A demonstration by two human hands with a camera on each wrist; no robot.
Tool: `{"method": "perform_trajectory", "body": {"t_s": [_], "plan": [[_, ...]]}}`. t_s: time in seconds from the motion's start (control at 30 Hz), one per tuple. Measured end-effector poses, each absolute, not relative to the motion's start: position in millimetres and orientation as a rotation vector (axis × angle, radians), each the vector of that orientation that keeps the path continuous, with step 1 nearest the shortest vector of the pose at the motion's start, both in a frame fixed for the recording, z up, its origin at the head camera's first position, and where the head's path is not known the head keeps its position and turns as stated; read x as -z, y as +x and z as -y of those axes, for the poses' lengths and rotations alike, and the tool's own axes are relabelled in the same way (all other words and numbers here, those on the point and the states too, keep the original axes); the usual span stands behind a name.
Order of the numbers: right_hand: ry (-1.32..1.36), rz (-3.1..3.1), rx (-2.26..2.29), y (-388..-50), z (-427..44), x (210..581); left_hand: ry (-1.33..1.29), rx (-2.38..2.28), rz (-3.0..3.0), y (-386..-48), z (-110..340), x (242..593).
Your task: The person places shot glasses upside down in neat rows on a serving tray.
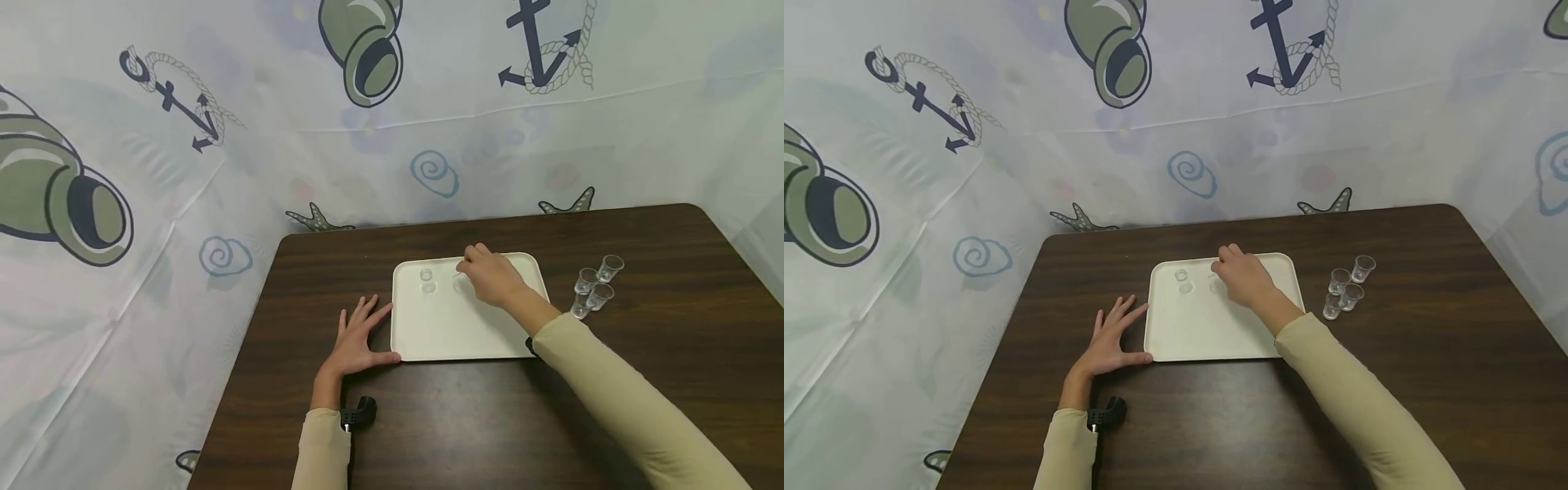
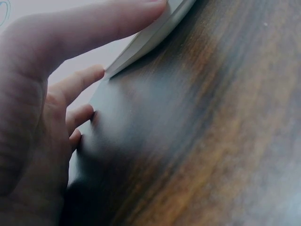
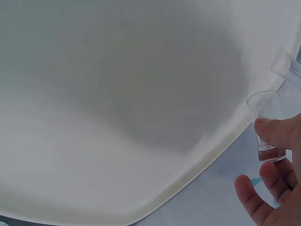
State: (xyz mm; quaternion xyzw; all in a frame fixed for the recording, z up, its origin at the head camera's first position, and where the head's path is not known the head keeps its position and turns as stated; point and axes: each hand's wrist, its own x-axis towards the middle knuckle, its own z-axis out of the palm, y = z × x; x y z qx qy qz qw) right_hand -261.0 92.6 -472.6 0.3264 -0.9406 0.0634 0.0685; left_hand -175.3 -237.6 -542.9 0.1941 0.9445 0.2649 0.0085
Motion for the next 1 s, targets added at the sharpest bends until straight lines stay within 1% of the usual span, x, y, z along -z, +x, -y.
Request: {"method": "perform_trajectory", "body": {"t_s": [0.53,1.0], "plan": [[1.028,2.900,-0.017,-264.1,-66.8,470.5,0.589,-0.819,-2.939,-177.1,238.9,543.1],[1.022,2.964,-0.032,-266.5,-58.6,473.0,0.583,-0.832,-2.947,-174.7,236.5,541.9]]}}
